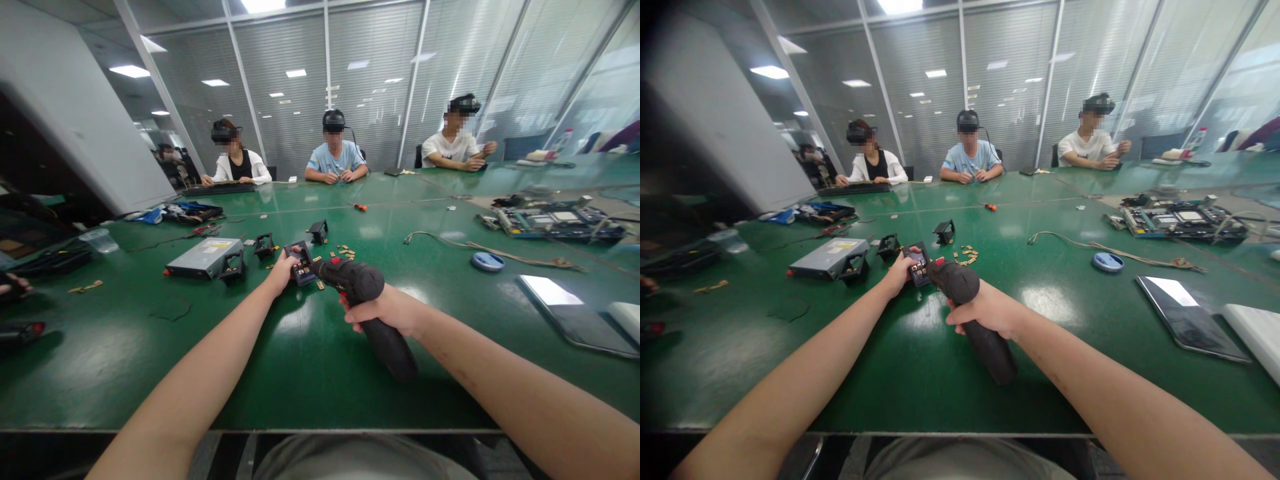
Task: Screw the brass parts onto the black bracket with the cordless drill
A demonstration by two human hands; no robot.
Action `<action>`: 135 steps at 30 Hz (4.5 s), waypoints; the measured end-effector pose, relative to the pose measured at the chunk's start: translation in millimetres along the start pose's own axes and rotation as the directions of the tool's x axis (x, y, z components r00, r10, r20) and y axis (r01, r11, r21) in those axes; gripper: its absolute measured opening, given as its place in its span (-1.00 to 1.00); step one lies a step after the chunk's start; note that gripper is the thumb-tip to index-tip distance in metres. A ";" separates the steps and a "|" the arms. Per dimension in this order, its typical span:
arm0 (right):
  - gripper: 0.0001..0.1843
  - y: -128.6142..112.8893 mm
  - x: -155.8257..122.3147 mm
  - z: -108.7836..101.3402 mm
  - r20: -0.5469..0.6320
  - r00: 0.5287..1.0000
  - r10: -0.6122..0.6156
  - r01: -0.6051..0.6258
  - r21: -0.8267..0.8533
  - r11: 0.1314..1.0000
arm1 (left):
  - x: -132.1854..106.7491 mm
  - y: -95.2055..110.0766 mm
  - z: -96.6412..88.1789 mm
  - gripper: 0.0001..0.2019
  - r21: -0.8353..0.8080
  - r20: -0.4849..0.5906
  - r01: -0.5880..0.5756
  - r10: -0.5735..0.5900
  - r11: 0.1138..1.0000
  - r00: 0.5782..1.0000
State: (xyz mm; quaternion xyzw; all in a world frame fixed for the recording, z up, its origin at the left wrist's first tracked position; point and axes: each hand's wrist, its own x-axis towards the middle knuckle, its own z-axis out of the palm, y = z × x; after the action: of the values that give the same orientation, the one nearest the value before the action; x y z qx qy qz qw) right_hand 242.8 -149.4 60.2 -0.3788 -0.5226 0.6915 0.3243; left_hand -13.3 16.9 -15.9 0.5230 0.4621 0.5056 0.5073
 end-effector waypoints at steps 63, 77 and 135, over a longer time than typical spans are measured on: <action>-0.66 3.3 0.5 -0.5 -0.008 0.999 -0.032 0.031 -0.025 0.999 | -1.4 1.2 0.8 -0.57 -0.070 0.038 0.006 -0.004 0.998 0.999; -0.65 -1.2 -2.1 2.0 -0.035 0.999 -0.012 0.011 -0.026 1.000 | 0.7 -2.2 -0.5 -0.59 -0.091 0.025 -0.001 0.004 0.996 1.000; -0.66 3.7 -0.1 0.8 -0.011 0.999 -0.031 0.031 -0.025 0.999 | 4.2 -7.2 -4.5 -0.66 -0.032 -0.013 -0.002 0.002 0.999 1.000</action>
State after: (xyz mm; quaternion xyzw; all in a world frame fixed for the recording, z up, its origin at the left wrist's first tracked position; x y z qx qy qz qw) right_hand 241.9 -150.8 56.7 -0.3785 -0.5352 0.6778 0.3331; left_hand -17.3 21.8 -22.9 0.5119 0.4567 0.5169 0.5120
